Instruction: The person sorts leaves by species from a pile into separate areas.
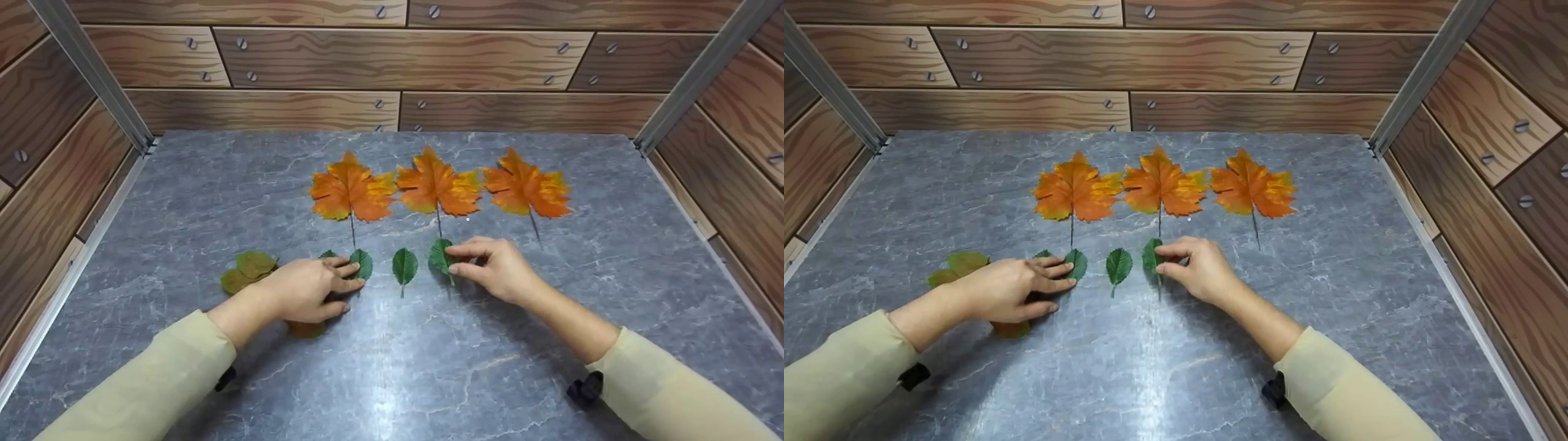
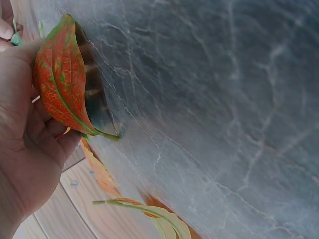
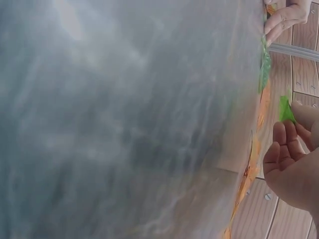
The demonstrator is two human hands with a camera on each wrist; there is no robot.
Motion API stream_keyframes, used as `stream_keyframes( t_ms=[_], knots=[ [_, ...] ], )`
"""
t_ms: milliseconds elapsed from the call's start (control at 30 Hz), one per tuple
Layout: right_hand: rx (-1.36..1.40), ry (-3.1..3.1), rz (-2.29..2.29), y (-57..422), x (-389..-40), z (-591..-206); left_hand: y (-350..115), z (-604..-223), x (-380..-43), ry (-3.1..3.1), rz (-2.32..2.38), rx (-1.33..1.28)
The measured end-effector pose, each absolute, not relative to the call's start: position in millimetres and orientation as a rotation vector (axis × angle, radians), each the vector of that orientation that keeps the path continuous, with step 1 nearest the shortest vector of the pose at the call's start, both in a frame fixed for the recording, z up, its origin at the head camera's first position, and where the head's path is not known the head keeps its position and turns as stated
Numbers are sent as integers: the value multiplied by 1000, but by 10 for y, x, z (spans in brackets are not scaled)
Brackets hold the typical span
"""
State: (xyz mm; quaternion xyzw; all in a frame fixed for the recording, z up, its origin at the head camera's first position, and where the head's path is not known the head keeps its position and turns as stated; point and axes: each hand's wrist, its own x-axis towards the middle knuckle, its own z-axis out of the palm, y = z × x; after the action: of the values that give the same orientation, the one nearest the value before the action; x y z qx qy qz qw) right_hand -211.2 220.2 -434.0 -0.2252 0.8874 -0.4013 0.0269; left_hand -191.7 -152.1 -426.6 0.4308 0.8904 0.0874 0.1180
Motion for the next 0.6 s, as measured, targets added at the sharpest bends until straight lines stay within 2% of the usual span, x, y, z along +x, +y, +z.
stream_keyframes(
  t_ms=[600],
  knots=[
    [-757, 2673, -1100, 2287, -2126, -4417, -1522, -4277, -1921, 2611, 260, 1274]
  ],
)
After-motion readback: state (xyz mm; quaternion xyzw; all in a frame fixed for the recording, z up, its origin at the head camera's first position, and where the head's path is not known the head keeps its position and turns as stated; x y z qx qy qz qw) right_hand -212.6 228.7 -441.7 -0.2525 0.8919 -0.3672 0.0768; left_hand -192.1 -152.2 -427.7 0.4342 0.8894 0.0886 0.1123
